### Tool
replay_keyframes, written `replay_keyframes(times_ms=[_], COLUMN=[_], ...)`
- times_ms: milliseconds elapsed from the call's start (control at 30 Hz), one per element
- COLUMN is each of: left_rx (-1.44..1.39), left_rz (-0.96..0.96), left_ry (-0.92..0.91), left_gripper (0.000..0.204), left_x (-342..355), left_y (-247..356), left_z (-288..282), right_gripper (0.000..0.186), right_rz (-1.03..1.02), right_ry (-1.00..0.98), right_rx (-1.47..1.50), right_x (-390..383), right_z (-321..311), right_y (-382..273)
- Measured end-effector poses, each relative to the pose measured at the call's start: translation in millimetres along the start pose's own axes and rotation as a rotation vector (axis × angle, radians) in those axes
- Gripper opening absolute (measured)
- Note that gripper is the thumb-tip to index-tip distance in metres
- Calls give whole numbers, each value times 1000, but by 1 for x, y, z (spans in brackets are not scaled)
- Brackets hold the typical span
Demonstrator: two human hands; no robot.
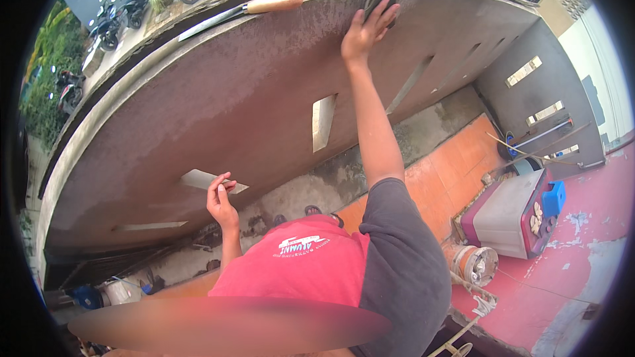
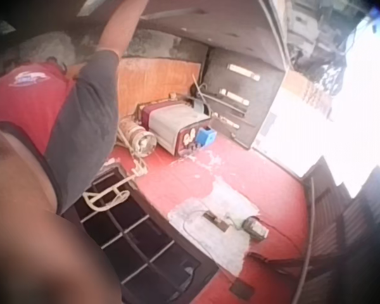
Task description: The person uses a metal trowel to smooth a reddish-brown plastered ceiling surface, then switches to a sanding block to sand the same area. The person works overhead, moving the tools across the ceiling in repeated strokes.
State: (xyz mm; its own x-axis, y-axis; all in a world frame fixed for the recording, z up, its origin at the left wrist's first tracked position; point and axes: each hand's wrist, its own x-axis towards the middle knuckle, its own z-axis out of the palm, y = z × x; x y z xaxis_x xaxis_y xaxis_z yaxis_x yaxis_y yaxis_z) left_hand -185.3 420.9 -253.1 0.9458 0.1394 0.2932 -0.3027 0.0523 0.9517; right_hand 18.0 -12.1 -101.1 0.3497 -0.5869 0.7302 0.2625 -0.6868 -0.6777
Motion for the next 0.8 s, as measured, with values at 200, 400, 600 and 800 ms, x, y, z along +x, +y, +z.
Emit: replay_keyframes(times_ms=[200,400,600,800], left_rx=[20,31,78,122], left_rz=[-28,-48,-67,-109], left_ry=[-3,-30,-14,-2], left_gripper=[24,24,23,24], left_x=[-8,-13,-28,-42], left_y=[-1,2,-2,-4], left_z=[-5,1,-1,3], right_gripper=[75,83,78,78], right_rz=[42,-280,-21,-314], right_ry=[13,-232,-7,-46], right_rx=[34,-57,28,-166], right_x=[9,-70,13,-60], right_z=[-1,4,-9,8], right_y=[12,-25,17,-8])
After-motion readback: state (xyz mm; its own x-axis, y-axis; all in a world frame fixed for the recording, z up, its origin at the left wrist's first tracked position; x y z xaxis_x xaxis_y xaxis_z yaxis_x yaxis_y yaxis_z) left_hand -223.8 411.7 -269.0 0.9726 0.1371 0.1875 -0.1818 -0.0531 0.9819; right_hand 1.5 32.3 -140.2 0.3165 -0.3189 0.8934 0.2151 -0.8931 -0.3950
